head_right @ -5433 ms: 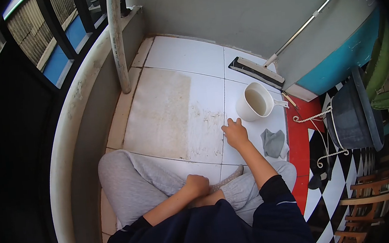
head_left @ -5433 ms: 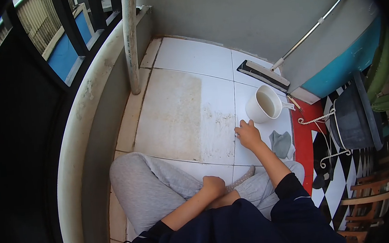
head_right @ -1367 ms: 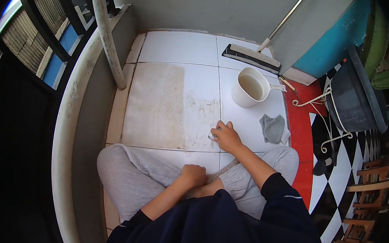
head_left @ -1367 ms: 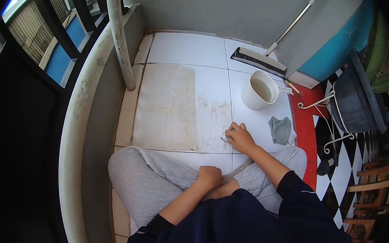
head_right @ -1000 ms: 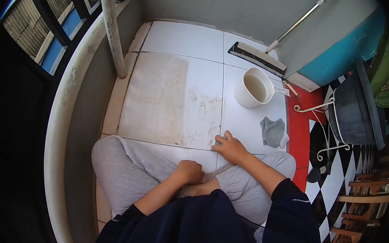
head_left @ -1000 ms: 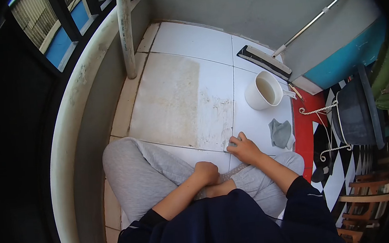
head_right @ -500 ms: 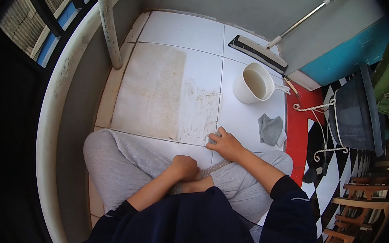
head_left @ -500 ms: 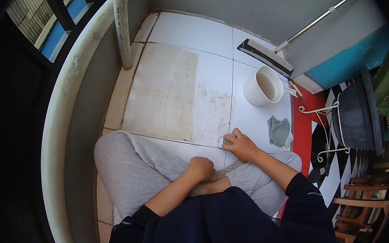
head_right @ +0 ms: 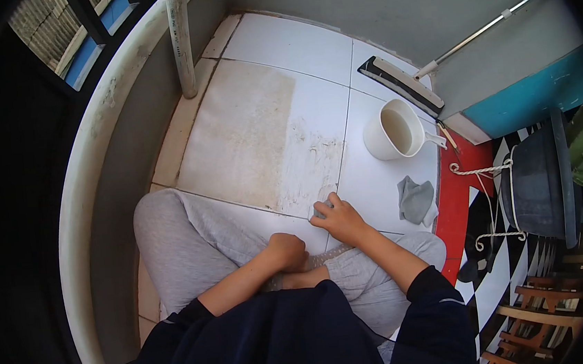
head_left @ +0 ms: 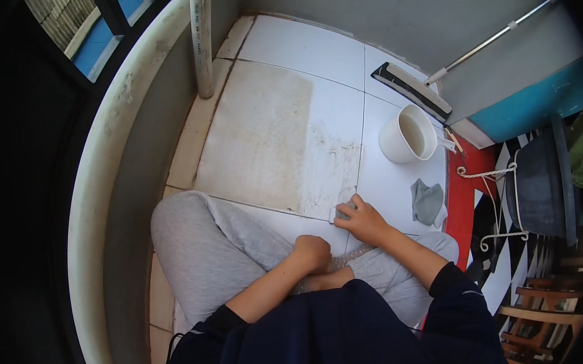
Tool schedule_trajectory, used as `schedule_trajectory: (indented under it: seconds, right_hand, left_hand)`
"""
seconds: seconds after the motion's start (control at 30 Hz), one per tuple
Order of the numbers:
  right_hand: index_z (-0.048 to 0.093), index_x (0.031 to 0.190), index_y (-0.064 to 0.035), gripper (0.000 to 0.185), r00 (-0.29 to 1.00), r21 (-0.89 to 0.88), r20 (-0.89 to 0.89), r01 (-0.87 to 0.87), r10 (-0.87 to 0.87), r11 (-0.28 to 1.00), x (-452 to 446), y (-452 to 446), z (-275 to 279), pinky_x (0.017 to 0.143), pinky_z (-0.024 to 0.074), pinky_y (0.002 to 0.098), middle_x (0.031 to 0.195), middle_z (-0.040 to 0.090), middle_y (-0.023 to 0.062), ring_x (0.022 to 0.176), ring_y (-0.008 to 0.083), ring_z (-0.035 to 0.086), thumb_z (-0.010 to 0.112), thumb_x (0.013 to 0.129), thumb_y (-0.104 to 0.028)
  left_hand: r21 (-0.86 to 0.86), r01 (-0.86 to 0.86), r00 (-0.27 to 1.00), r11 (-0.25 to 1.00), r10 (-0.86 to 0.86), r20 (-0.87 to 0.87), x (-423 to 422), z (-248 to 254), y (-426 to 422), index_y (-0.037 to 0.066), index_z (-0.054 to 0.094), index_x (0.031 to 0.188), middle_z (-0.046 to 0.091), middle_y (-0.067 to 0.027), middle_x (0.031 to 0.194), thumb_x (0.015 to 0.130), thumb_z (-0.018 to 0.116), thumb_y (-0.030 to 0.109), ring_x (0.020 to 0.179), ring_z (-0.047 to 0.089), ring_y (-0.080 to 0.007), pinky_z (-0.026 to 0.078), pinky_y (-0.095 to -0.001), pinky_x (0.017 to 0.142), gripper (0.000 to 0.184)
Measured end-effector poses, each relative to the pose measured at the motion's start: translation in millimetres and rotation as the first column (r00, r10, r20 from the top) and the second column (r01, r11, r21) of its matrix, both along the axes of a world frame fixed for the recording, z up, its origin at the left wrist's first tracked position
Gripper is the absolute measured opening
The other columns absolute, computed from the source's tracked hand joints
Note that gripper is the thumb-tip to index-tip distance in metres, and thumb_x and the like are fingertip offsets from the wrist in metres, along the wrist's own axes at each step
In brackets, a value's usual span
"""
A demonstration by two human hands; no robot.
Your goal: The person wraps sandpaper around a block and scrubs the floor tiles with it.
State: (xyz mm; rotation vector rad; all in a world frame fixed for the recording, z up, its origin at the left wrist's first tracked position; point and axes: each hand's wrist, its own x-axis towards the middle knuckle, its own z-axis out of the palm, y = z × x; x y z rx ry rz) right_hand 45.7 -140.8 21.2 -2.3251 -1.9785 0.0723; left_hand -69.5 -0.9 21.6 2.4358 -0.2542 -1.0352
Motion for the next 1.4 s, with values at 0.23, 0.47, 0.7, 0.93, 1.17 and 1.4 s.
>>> schedule_trajectory:
  seconds: [0.23,0.47,0.7,0.93,1.17,1.4]
  right_hand:
    - [0.059,0.081,-0.0177,0.013,0.999,-0.132,0.010,-0.045,0.046,0.990,11,-27,12,0.058,0.0474,0.0309,0.097,0.052,0.0022,0.086,0.0265,0.047,0.053,0.070,-0.014]
    - [0.059,0.081,-0.0173,0.014,0.999,-0.040,0.033,0.044,-0.042,0.998,0,-17,5,0.057,0.0471,0.0312,0.098,0.052,0.0034,0.087,0.0265,0.047,0.054,0.069,-0.013]
    - [0.060,0.082,-0.0171,0.016,1.000,-0.133,0.009,0.023,-0.022,0.991,8,-26,15,0.057,0.0474,0.0316,0.095,0.052,0.0031,0.085,0.0259,0.046,0.054,0.069,-0.012]
    - [0.059,0.081,-0.0150,0.013,0.993,-0.003,-0.054,0.103,-0.103,0.995,-6,19,3,0.059,0.0478,0.0317,0.095,0.051,0.0032,0.084,0.0265,0.046,0.056,0.069,-0.011]
    - [0.060,0.083,-0.0164,0.015,0.997,-0.129,-0.042,0.059,-0.064,0.990,8,-21,10,0.058,0.0486,0.0301,0.096,0.051,0.0031,0.086,0.0266,0.046,0.056,0.069,-0.012]
    - [0.060,0.080,-0.0145,0.012,0.993,0.030,-0.038,0.110,-0.109,0.993,-10,9,2,0.061,0.0488,0.0313,0.096,0.052,0.0040,0.086,0.0263,0.046,0.055,0.069,-0.010]
  left_hand:
    - [-0.008,0.030,1.000,1.000,-0.030,0.006,2,-5,-3,0.005,0.067,0.085,0.065,-0.0138,0.089,0.081,0.046,0.032,0.085,0.063,-0.0266,0.049,-0.0381,0.071,0.035]
    - [0.008,0.017,1.000,1.000,-0.017,0.003,1,-4,-3,0.005,0.067,0.085,0.065,-0.0129,0.089,0.081,0.046,0.032,0.084,0.063,-0.0264,0.048,-0.0380,0.071,0.034]
    - [0.014,0.015,1.000,1.000,-0.015,0.004,1,-3,-4,0.005,0.067,0.087,0.065,-0.0130,0.091,0.080,0.047,0.032,0.085,0.063,-0.0260,0.048,-0.0374,0.071,0.034]
    - [0.038,0.012,1.000,0.999,-0.012,-0.013,1,-3,-7,0.006,0.067,0.087,0.065,-0.0130,0.092,0.079,0.047,0.031,0.086,0.063,-0.0245,0.048,-0.0365,0.072,0.033]
    - [0.024,0.010,1.000,1.000,-0.010,0.003,-1,-2,-2,0.005,0.067,0.087,0.065,-0.0132,0.092,0.079,0.048,0.031,0.086,0.063,-0.0249,0.049,-0.0363,0.071,0.033]
    - [0.003,-0.020,1.000,1.000,0.019,0.022,-1,-8,-9,0.005,0.067,0.087,0.065,-0.0127,0.091,0.081,0.048,0.032,0.086,0.063,-0.0246,0.049,-0.0367,0.071,0.034]
